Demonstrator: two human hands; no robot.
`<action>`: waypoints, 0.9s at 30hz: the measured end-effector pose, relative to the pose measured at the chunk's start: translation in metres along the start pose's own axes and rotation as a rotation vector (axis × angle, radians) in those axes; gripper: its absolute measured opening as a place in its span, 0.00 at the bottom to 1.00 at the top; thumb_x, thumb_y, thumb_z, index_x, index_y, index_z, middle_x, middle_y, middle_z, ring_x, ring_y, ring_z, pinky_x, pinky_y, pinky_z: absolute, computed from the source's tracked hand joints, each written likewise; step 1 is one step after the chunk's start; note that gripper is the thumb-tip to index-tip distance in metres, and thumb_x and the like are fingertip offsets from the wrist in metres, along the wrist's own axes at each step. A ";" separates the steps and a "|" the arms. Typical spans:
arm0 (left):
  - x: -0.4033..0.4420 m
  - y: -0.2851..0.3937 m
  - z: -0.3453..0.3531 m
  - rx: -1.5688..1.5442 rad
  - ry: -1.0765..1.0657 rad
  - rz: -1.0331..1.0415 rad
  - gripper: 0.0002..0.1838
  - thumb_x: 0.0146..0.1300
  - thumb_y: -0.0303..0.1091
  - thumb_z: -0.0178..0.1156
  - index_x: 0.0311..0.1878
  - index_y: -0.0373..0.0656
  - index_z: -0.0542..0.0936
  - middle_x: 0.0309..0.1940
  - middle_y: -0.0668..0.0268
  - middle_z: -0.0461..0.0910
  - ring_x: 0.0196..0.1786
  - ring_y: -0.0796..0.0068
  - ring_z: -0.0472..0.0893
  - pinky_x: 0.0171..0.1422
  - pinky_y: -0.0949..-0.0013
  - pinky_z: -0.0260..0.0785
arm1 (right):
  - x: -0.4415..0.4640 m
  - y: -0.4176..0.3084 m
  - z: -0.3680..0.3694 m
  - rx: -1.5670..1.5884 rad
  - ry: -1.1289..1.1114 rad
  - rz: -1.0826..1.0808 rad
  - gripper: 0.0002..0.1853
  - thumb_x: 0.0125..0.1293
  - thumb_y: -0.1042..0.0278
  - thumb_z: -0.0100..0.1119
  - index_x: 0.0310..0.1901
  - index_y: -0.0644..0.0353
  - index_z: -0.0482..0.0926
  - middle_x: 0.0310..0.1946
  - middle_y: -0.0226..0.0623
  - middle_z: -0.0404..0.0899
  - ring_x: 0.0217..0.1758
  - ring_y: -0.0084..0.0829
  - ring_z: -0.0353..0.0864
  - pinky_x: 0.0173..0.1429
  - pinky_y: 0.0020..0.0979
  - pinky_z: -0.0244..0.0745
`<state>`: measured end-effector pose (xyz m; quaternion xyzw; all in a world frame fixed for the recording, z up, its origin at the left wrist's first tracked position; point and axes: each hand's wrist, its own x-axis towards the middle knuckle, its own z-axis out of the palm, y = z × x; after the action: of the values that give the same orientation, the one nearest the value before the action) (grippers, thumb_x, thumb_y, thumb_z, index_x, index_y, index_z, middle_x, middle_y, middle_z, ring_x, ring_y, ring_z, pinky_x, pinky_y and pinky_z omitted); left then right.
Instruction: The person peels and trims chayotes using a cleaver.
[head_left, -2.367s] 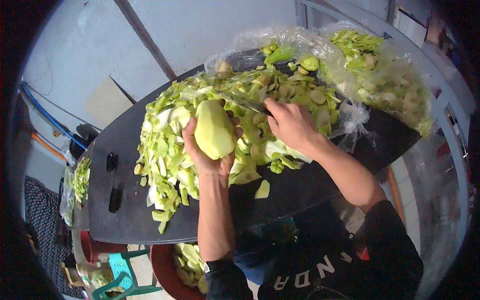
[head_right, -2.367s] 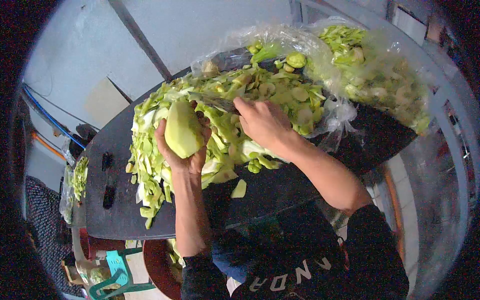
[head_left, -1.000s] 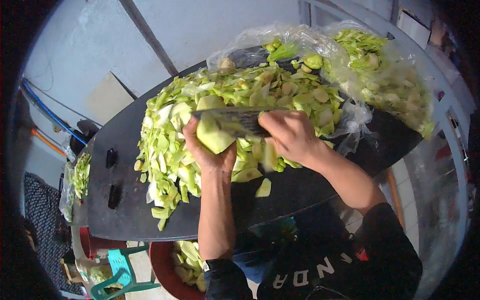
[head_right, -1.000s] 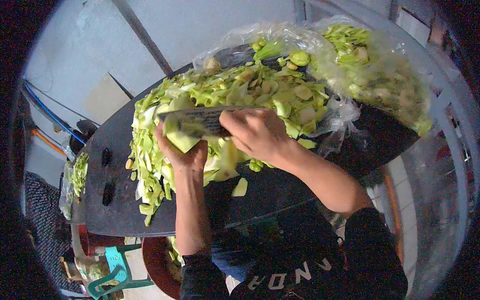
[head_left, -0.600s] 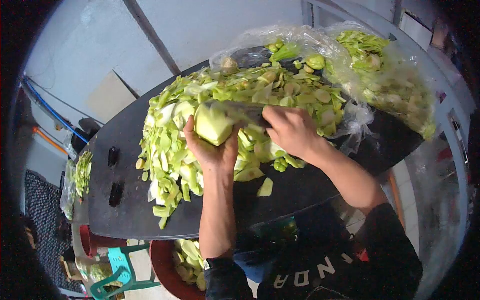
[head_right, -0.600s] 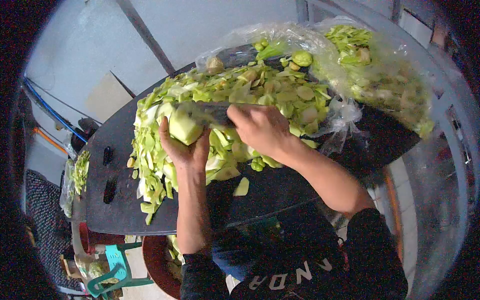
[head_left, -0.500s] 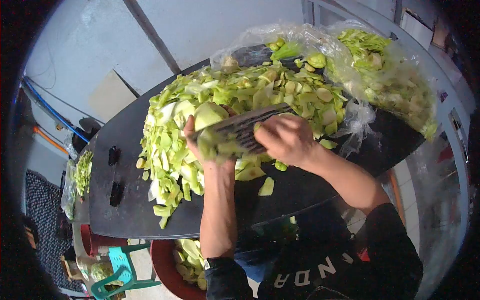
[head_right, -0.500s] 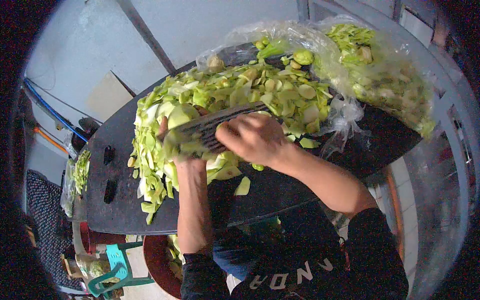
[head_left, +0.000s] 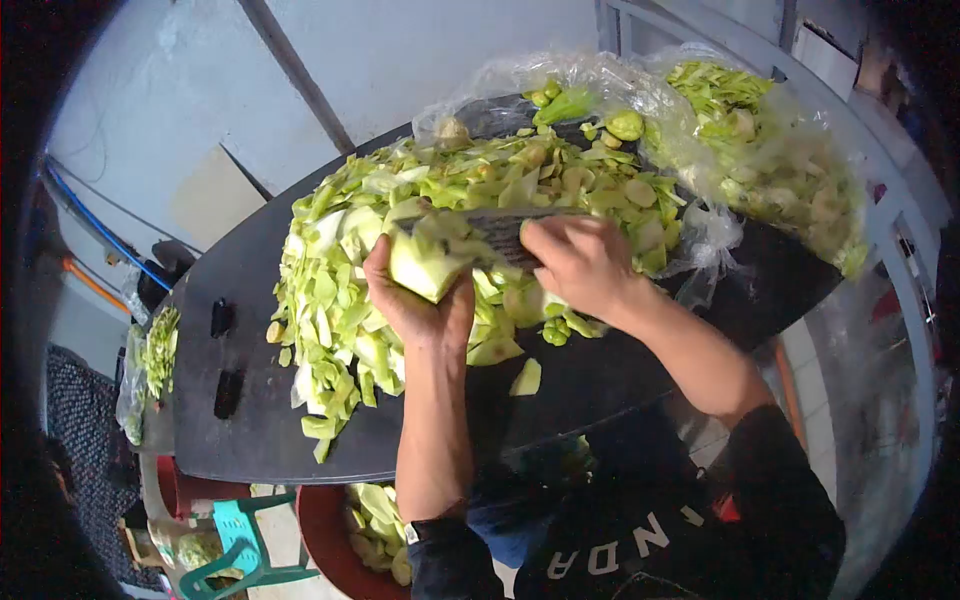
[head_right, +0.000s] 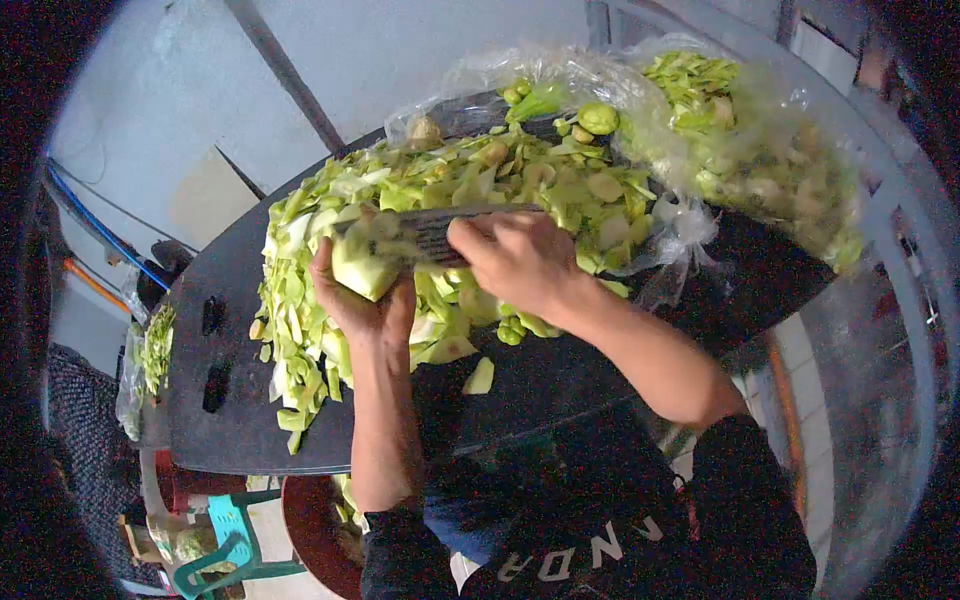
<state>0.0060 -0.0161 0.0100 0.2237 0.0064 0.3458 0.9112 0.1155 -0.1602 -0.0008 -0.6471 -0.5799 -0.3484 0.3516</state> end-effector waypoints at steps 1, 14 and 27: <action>0.000 -0.001 -0.004 -0.002 0.002 0.003 0.24 0.61 0.48 0.54 0.54 0.40 0.76 0.47 0.60 0.80 0.50 0.63 0.79 0.58 0.60 0.71 | 0.000 -0.006 0.000 0.029 -0.003 -0.010 0.06 0.51 0.74 0.57 0.31 0.57 0.71 0.21 0.35 0.76 0.25 0.37 0.82 0.27 0.39 0.76; -0.005 -0.004 -0.004 0.089 -0.004 -0.070 0.28 0.58 0.48 0.55 0.58 0.41 0.74 0.50 0.59 0.79 0.54 0.62 0.77 0.61 0.57 0.68 | 0.005 -0.010 -0.005 0.070 -0.041 0.064 0.06 0.54 0.76 0.56 0.32 0.58 0.70 0.23 0.37 0.77 0.27 0.43 0.82 0.27 0.40 0.76; 0.004 0.001 -0.006 0.029 0.160 0.012 0.25 0.62 0.49 0.55 0.54 0.39 0.74 0.48 0.57 0.79 0.53 0.58 0.77 0.60 0.51 0.71 | -0.004 0.007 0.008 -0.005 -0.141 0.248 0.13 0.52 0.74 0.63 0.37 0.57 0.69 0.25 0.40 0.78 0.29 0.47 0.81 0.31 0.43 0.75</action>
<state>0.0077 -0.0102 0.0051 0.2086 0.0827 0.3679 0.9024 0.1229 -0.1562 -0.0088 -0.7374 -0.5179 -0.2575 0.3489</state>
